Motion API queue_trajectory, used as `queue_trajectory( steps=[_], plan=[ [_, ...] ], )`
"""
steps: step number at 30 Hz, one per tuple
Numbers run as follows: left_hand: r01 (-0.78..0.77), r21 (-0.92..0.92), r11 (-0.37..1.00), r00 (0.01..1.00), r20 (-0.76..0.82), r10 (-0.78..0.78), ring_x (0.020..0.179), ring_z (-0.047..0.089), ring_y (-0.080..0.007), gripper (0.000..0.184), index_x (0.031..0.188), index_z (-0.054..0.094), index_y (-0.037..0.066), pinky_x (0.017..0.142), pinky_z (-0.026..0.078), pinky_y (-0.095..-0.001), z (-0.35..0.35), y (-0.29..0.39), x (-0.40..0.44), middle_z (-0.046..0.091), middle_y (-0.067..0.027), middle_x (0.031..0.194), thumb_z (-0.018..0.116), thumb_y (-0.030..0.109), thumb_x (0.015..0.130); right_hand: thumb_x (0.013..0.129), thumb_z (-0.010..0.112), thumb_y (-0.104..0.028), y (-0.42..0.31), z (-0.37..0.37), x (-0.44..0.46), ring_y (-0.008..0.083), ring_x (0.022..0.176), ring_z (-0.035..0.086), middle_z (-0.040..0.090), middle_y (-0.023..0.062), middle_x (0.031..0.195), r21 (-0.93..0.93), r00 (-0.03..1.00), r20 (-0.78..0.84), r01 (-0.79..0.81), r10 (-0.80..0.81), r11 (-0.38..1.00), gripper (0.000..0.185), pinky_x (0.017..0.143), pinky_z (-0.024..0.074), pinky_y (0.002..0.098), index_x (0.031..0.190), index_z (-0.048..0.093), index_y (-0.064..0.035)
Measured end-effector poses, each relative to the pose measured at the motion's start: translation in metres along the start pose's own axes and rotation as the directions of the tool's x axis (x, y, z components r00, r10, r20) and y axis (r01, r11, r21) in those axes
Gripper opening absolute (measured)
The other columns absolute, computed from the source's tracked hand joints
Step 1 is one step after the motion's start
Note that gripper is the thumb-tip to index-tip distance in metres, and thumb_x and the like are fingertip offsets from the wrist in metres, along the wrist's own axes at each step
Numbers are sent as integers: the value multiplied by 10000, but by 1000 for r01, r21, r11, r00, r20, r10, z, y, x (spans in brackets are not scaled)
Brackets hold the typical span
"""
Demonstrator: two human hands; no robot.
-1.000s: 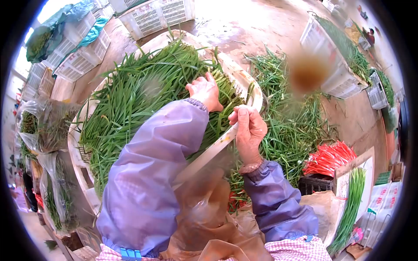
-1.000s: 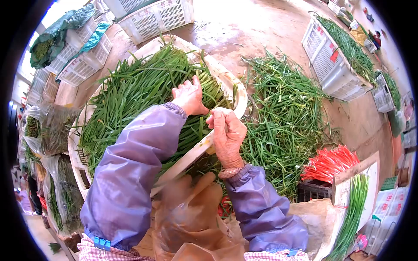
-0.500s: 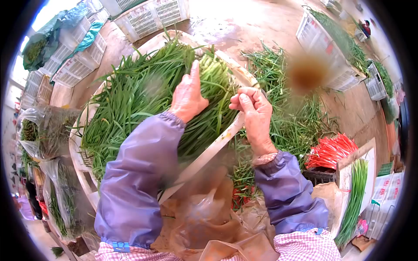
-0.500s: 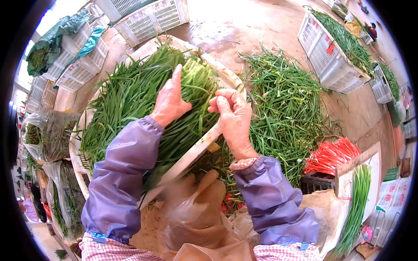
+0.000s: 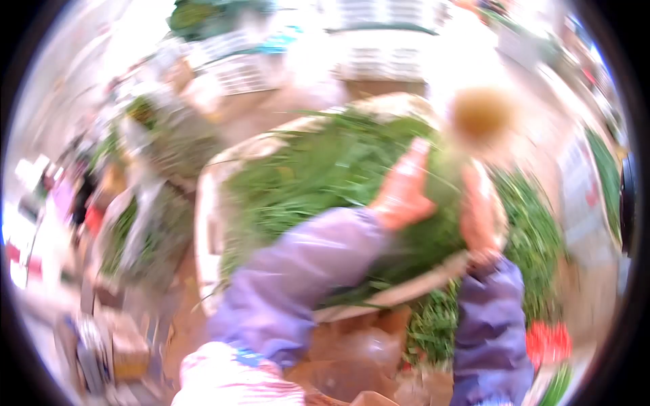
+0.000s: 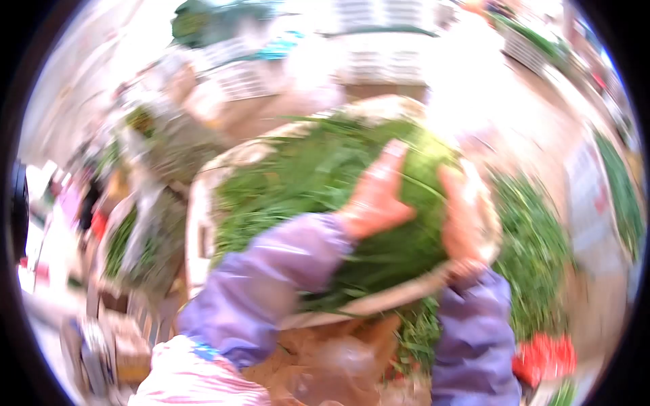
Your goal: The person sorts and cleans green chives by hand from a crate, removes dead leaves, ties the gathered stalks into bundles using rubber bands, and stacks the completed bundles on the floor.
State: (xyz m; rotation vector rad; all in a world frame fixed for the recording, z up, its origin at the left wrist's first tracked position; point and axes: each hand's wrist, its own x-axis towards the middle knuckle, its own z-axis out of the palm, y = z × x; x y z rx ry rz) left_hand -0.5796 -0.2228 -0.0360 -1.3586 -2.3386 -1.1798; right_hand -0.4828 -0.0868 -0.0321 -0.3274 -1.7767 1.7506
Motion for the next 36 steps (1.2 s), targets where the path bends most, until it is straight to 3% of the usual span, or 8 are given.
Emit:
queue_trajectory(
  steps=[1, 3, 4, 8, 16, 23, 29, 36],
  plan=[
    [33, -89, 995, 999, -6, -33, 1287, 335, -405, 924, 1363, 236, -121, 1091, 275, -377, 3, -4, 0, 343, -324, 1354, 681, 100, 584, 913, 552, -247, 5, 4, 6, 195, 1133, 497, 519, 112, 1245, 261, 993, 92, -91, 69, 961, 481, 974, 379, 321, 1297, 435, 18],
    [199, -68, 978, 971, 151, -187, 1279, 359, -369, 977, 1389, 195, -85, 1077, 262, -438, -4, 14, 0, 371, -276, 1345, 709, 145, 591, 929, 535, -262, 16, -2, 11, 177, 1155, 484, 518, 92, 1266, 437, 959, 179, -276, 218, 856, 452, 994, 366, 323, 1293, 457, -6],
    [241, -8, 970, 944, 232, -233, 1259, 384, -360, 1007, 1401, 166, -68, 1061, 260, -483, -9, 20, 0, 391, -256, 1329, 717, 156, 589, 923, 553, -264, 49, -15, 15, 180, 1116, 518, 547, 92, 1224, 219, 991, 93, -116, 97, 969, 443, 970, 393, 325, 1279, 472, -14],
    [249, -80, 965, 931, 295, -215, 1251, 391, -356, 1083, 1396, 172, -50, 1022, 159, -644, -30, 36, -4, 411, -227, 1316, 750, 339, 566, 922, 536, -353, 6, 4, 0, 167, 960, 580, 588, 78, 1124, 348, 974, 35, -220, 222, 911, 456, 845, 461, 306, 1209, 512, 0],
    [200, -35, 979, 979, -19, -201, 1178, 426, -402, 924, 1263, 296, -43, 1004, 199, -628, -44, 70, -29, 446, -245, 1211, 777, 297, 550, 848, 657, -174, -41, 28, -29, 178, 1009, 549, 559, 100, 1154, 297, 997, 75, -55, 35, 953, 490, 893, 443, 323, 1255, 454, 6],
    [176, -8, 984, 982, -60, -177, 1118, 493, -359, 962, 1345, 228, 28, 971, 197, -662, -52, 78, -63, 504, -170, 1159, 791, 258, 600, 642, 842, -282, -87, 50, -62, 223, 1123, 514, 513, 137, 1240, 225, 952, 269, 88, -149, 970, 939, 967, 418, 343, 1372, 301, -42],
    [236, 58, 970, 971, -58, -232, 1246, 384, -330, 958, 1355, 212, -15, 986, 188, -674, -41, 73, -82, 395, -181, 1290, 766, 309, 644, 688, 721, -71, -80, 68, -58, 166, 1020, 532, 552, 109, 1150, 56, 934, 325, 135, -146, 989, 650, 880, 445, 286, 1263, 421, -35],
    [348, -19, 937, 937, -6, -348, 1257, 379, -332, 963, 1368, 184, -1, 977, 195, -683, -43, 76, -85, 381, -177, 1317, 763, 274, 650, 726, 646, 18, -79, 76, -58, 116, 916, 556, 603, 80, 1060, 153, 937, 343, 9, -61, 988, 327, 814, 465, 260, 1012, 497, -35]
  ],
)
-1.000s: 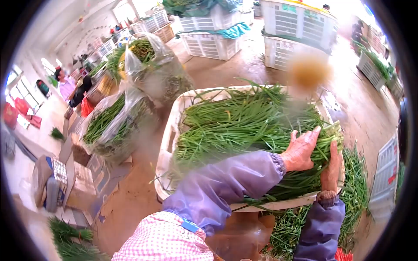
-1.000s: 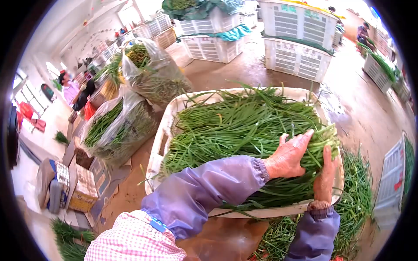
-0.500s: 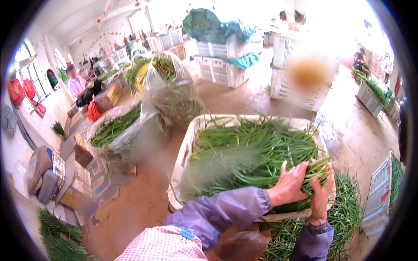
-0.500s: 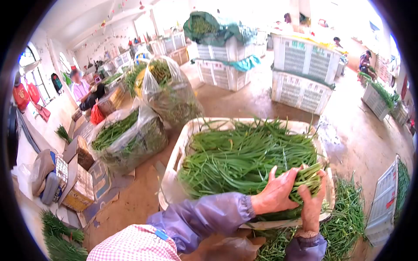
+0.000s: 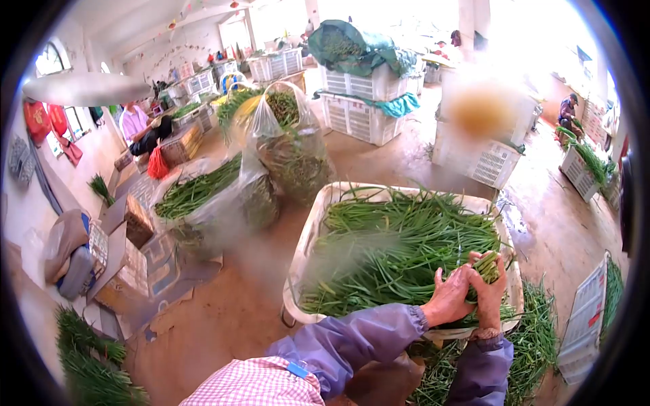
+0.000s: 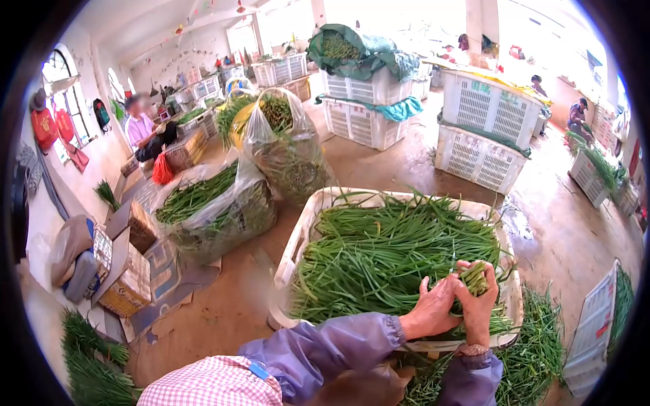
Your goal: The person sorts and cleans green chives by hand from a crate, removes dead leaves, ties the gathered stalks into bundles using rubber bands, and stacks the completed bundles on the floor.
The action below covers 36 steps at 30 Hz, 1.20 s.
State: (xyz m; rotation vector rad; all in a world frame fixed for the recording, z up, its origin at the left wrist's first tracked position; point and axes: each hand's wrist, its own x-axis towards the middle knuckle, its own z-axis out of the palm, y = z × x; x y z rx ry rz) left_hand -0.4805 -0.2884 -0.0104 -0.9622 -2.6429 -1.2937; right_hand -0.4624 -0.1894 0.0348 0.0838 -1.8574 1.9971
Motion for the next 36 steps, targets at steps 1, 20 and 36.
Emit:
queue_trajectory(
  steps=[1, 20, 36],
  plan=[
    [-13, -21, 1000, 1000, -21, 12, 1251, 386, -347, 988, 1382, 161, 9, 974, 203, -682, 1, 0, 1, 392, -183, 1313, 769, 260, 645, 717, 656, 26, 2, -2, 1, 115, 899, 562, 611, 96, 1096, 18, 1000, 0, 17, -17, 1000, 337, 804, 469, 253, 1009, 503, -45],
    [-13, 172, 985, 996, 94, -4, 1288, 314, -415, 875, 1358, 197, -107, 1037, 210, -607, 0, 9, -5, 299, -287, 1381, 673, 267, 727, 747, 631, 35, 22, -45, 28, 161, 890, 605, 634, 59, 954, 112, 992, 41, -124, 120, 986, 325, 822, 474, 298, 1052, 554, -44],
    [-50, -229, 972, 950, 289, 118, 1271, 329, -368, 624, 1355, 311, -62, 1086, 242, -431, 159, 11, 30, 318, -257, 1404, 464, 260, 842, 794, 662, -36, 28, -47, 50, 128, 747, 600, 634, 33, 896, -23, 972, -111, -210, 206, 978, 264, 653, 496, 272, 1047, 591, -20]
  ],
)
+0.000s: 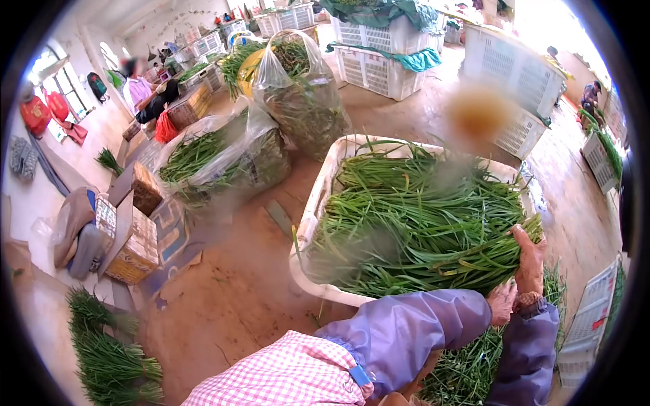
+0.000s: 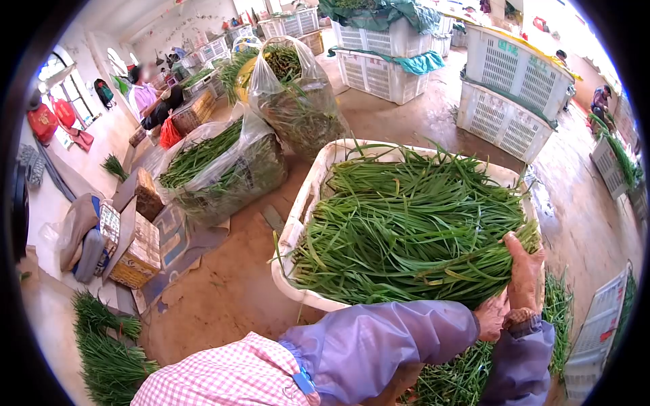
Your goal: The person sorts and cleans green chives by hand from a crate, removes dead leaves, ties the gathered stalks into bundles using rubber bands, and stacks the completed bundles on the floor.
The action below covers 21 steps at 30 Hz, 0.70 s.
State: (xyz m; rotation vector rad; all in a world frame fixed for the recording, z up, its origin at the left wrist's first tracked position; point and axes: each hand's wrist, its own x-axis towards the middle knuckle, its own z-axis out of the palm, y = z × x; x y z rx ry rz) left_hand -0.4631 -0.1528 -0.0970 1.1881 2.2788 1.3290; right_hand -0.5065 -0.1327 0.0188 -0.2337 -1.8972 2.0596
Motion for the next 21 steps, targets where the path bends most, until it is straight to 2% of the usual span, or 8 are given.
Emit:
queue_trajectory(
  steps=[2, 4, 6, 7, 13, 16, 18, 21],
  plan=[
    [98, 226, 969, 937, 308, -167, 1334, 225, -444, 704, 1356, 287, -97, 1119, 190, -414, -7, 2, -12, 234, -323, 1423, 497, 275, 797, 787, 670, -59, -8, 8, -3, 134, 665, 606, 639, 50, 839, 37, 988, -150, 49, -42, 998, 231, 602, 506, 270, 998, 596, -3],
    [79, 194, 978, 937, 319, -139, 1336, 201, -478, 709, 1383, 238, -92, 1118, 178, -464, -10, 1, -13, 224, -328, 1426, 469, 310, 846, 785, 669, -58, -25, 11, -2, 145, 657, 614, 644, 70, 839, 41, 982, -183, 47, -39, 998, 221, 599, 510, 276, 982, 596, 12],
    [268, 31, 963, 920, 289, -265, 1326, 233, -474, 698, 1375, 256, -95, 1103, 192, -509, -20, 8, -16, 224, -336, 1420, 444, 368, 888, 788, 671, -41, -34, -2, 8, 145, 701, 602, 625, 48, 855, 33, 978, -181, 107, -99, 994, 236, 620, 498, 269, 1005, 579, -21],
    [294, 76, 953, 915, 265, -304, 1325, 267, -447, 709, 1397, 267, -35, 1081, 234, -524, -15, 7, -15, 239, -288, 1441, 458, 429, 895, 796, 672, -75, -48, -7, 8, 143, 725, 600, 618, 55, 859, 39, 987, -116, 117, -112, 992, 254, 642, 490, 254, 1019, 565, -22],
    [313, -6, 950, 924, 231, -304, 1314, 281, -454, 665, 1421, 204, 42, 1068, 245, -549, -30, -1, -20, 249, -241, 1453, 436, 407, 915, 832, 658, -224, -151, -60, -2, 124, 806, 590, 612, 62, 884, -14, 952, -121, 281, -281, 960, 338, 736, 490, 261, 1099, 549, -47],
    [371, -165, 914, 920, 202, -337, 1309, 288, -458, 648, 1432, 173, 81, 1061, 250, -561, -46, -11, -26, 253, -217, 1459, 426, 396, 925, 856, 636, -262, -166, -121, 17, 151, 893, 608, 629, 88, 1034, 107, 949, -128, 303, -289, 947, 407, 798, 486, 272, 1177, 577, -18],
    [424, -367, 828, 905, 198, -376, 1306, 292, -460, 640, 1440, 152, 107, 1057, 254, -569, -58, -17, -31, 256, -201, 1463, 418, 389, 932, 877, 609, -282, -143, -149, 41, 169, 948, 609, 611, 107, 1113, -125, 913, -227, 318, -339, 940, 421, 820, 493, 284, 1198, 577, -11],
    [455, -773, 443, 857, 247, -452, 1300, 299, -463, 630, 1452, 120, 146, 1050, 259, -582, -85, -31, -38, 261, -178, 1469, 408, 378, 941, 898, 572, -283, -123, -205, 58, 178, 953, 614, 614, 102, 1107, -67, 920, -254, 291, -298, 954, 410, 837, 494, 282, 1199, 570, -5]
  ],
)
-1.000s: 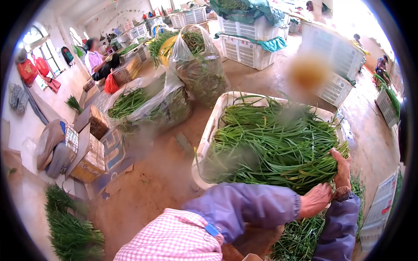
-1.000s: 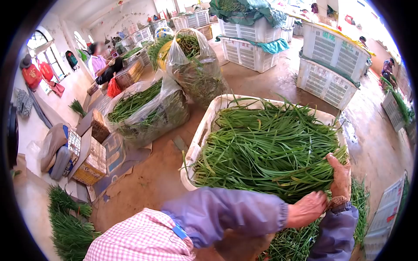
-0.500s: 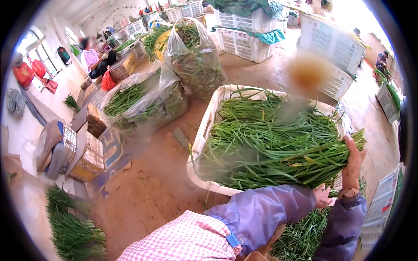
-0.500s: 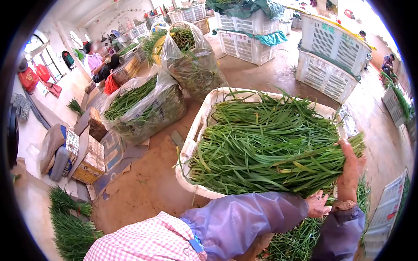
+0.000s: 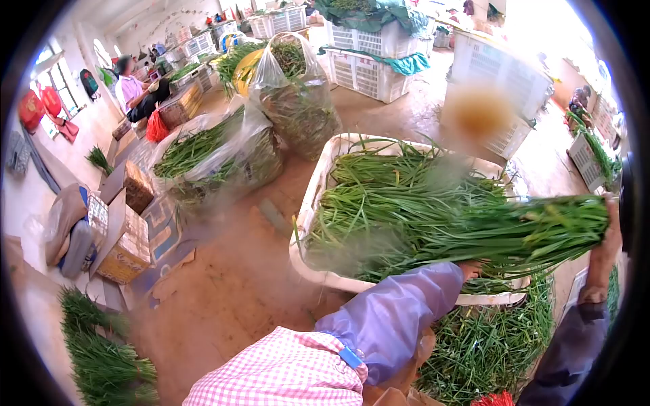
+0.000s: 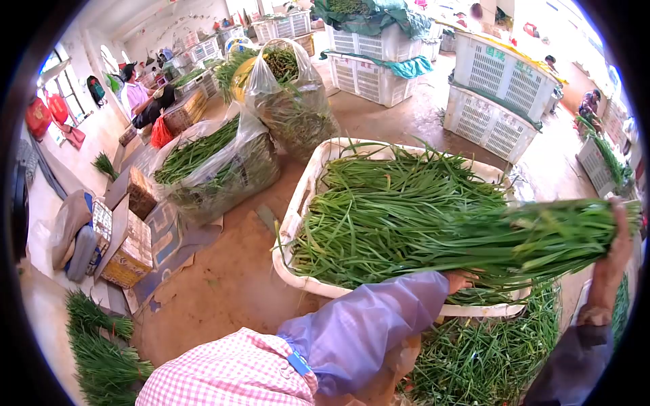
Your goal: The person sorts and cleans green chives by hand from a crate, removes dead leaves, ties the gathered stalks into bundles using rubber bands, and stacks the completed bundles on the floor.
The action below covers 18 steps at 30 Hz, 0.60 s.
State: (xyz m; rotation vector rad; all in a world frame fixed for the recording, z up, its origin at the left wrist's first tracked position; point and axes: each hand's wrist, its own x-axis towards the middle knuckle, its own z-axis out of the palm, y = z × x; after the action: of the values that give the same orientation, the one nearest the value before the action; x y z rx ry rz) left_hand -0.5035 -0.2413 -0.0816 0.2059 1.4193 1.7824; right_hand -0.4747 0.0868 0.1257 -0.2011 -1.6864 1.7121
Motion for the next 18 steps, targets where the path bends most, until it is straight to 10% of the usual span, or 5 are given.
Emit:
queue_trajectory(
  steps=[4, 9, 15, 16, 18],
  plan=[
    [122, -463, 878, 992, 45, -115, 1293, 309, -468, 624, 1467, 78, 198, 1041, 267, -598, -32, 11, -3, 267, -146, 1477, 393, 364, 955, 905, 555, -257, -30, -17, -15, 179, 949, 616, 618, 103, 1099, -163, 987, -109, 96, -115, 982, 385, 828, 498, 284, 1207, 565, -19],
    [273, -498, 823, 956, 232, -177, 1259, 297, -541, 629, 1465, 18, 222, 1017, 272, -640, -63, 4, 20, 265, -178, 1470, 389, 290, 961, 914, 534, -226, -109, 4, -61, 181, 943, 620, 623, 104, 1089, -410, 894, -145, 337, -425, 848, 358, 817, 504, 287, 1217, 559, -35],
    [-148, 450, 881, 923, 382, -40, 851, 648, -185, 462, 1211, 553, -5, 753, 539, -303, -68, 145, -105, 639, -112, 1109, 624, 24, 756, 925, 509, -187, -198, 78, -136, 183, 936, 624, 629, 106, 1078, -611, 730, -36, 524, -682, 593, 334, 803, 511, 290, 1228, 552, -56],
    [-527, 704, 476, 849, 465, 253, 844, 638, -163, 405, 1116, 611, 1, 728, 532, -285, -69, 187, -130, 651, -102, 1047, 647, 9, 713, 927, 504, -181, -204, 90, -145, 183, 934, 624, 630, 106, 1076, -591, 731, -25, 539, -682, 600, 330, 801, 512, 290, 1230, 551, -59],
    [-558, 813, 168, 778, 441, 448, 888, 612, -165, 504, 1166, 559, 10, 764, 515, -286, -34, 259, -203, 621, -97, 1079, 706, 79, 690, 926, 460, -157, -199, 103, -165, 204, 958, 620, 622, 133, 1099, -473, 775, -3, 555, -631, 684, 364, 827, 505, 301, 1275, 508, -66]
  ],
)
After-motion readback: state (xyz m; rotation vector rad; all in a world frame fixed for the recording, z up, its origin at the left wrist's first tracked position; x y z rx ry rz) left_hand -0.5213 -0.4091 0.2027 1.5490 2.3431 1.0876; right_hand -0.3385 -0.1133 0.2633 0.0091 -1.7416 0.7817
